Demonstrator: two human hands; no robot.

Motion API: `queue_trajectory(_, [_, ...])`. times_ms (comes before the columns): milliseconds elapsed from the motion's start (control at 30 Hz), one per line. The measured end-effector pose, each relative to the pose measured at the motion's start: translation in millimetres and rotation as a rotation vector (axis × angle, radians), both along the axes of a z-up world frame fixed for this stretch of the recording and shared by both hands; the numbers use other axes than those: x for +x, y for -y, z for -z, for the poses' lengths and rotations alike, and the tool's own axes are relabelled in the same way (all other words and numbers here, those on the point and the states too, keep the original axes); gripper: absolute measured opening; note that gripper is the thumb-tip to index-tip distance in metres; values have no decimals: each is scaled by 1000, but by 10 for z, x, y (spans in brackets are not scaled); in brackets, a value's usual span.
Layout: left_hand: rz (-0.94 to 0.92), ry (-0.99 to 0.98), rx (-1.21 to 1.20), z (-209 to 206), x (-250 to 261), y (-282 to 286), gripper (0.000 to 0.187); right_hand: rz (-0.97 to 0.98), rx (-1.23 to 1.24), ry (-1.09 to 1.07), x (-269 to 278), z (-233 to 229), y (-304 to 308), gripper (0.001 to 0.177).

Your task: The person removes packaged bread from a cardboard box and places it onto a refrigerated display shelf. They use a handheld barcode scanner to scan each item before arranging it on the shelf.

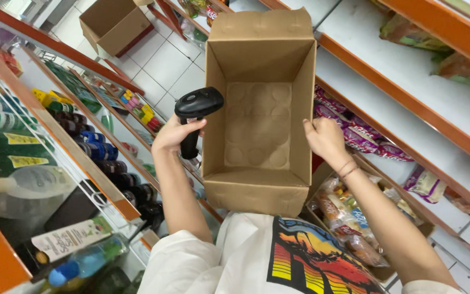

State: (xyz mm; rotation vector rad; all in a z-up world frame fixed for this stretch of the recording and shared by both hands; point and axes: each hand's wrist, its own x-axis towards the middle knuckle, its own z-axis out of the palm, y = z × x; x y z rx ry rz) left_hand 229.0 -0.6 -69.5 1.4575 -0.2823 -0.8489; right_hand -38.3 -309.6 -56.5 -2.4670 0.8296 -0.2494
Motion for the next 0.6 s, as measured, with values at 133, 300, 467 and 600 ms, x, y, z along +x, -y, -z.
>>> queue_trajectory(133, [61,-16,-36,168,430,16,32,65,40,-61,311,133,-27,52])
queue_trajectory(300, [-9,-97,-146,201,636,-28,33,68,79,-57,473,179,-56,51])
queue_trajectory(467, [-65,-145,-163,200,642,-100,31,63,182,-42,498,247,-80,52])
queue_trajectory(600, [-76,-141,-123,286,526,-147,30,55,210,-39,464,301,-67,51])
